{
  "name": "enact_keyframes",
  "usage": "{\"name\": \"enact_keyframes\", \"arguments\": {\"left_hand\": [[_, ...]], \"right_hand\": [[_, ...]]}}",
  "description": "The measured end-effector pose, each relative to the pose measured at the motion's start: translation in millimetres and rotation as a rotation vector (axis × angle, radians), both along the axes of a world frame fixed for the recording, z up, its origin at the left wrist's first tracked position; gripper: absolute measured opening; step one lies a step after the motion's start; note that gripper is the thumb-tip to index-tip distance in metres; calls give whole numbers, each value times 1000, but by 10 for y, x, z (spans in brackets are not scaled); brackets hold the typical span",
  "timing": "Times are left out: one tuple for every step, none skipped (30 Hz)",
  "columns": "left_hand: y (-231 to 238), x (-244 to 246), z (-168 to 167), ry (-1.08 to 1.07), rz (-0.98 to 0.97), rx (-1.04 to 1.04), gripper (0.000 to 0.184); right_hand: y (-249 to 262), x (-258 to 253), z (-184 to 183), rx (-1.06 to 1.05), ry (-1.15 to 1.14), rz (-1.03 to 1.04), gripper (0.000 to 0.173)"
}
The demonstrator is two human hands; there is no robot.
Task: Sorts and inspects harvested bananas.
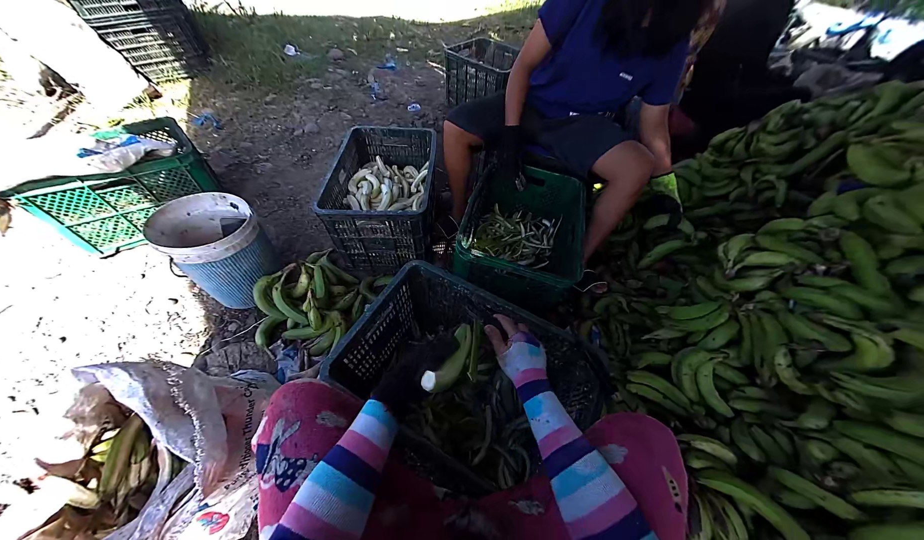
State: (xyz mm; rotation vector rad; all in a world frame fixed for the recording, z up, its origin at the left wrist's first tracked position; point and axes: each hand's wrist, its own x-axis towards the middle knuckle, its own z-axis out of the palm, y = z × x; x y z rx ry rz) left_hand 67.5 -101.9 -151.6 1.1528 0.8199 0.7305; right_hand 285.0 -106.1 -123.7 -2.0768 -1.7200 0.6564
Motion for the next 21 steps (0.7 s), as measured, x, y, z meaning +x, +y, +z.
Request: {"name": "enact_keyframes", "arguments": {"left_hand": [[54, -29, -93, -6, 57, 44, 50], [86, -11, -90, 16, 164, 119, 53], [95, 34, -21, 103, 311, 218, 52], [101, 69, 44, 261, 459, 336, 48], [100, 82, 98, 495, 580, 467, 51], [100, 91, 156, 713, 680, 528, 59], [103, 95, 216, 909, 736, 511, 69], [104, 109, 291, 1048, 748, 438, 72], [103, 120, 345, 1123, 743, 390, 71], [95, 123, 345, 1139, 734, 425, 71], [88, 114, 295, 1094, 730, 537, 67], [92, 97, 208, 969, 714, 689, 59], [92, 81, 157, 806, 631, 759, 49], [75, 69, 178, 628, 464, 665, 43], [56, 49, 230, 411, 278, 483, 44], [19, 22, 301, 255, 127, 313, 46], [-49, 9, 423, 168, 20, 159, 44], [-156, 23, 632, 140, -33, 16, 40], [-227, 22, 784, 119, -59, -84, 39], [-251, 24, 836, 63, -76, -155, 34], [-231, 11, 774, -2, -117, -165, 29]], "right_hand": [[0, 19, 9, 9, 30, -10, 57], [-25, -3, 25, 32, 56, -1, 57], [-72, -63, 29, 63, 82, 24, 56], [-134, -151, 22, 89, 94, 60, 56], [-213, -253, 20, 105, 98, 99, 56], [-296, -355, 19, 116, 99, 134, 56], [-366, -450, 26, 109, 96, 158, 56], [-416, -527, 25, 107, 94, 168, 56], [-444, -580, 27, 114, 94, 164, 56], [-444, -600, 29, 125, 94, 155, 57], [-415, -584, 31, 139, 101, 141, 56], [-368, -535, 43, 148, 113, 126, 55], [-307, -460, 62, 138, 124, 112, 54], [-239, -365, 86, 111, 133, 102, 54], [-172, -261, 93, 87, 135, 100, 54], [-122, -166, 87, 64, 121, 101, 54], [-95, -87, 79, 35, 93, 107, 54], [-88, -31, 71, 0, 66, 113, 53], [-94, -8, 67, -21, 48, 112, 53], [-109, -15, 60, -24, 46, 103, 53], [-125, -37, 53, -20, 54, 85, 52]]}}
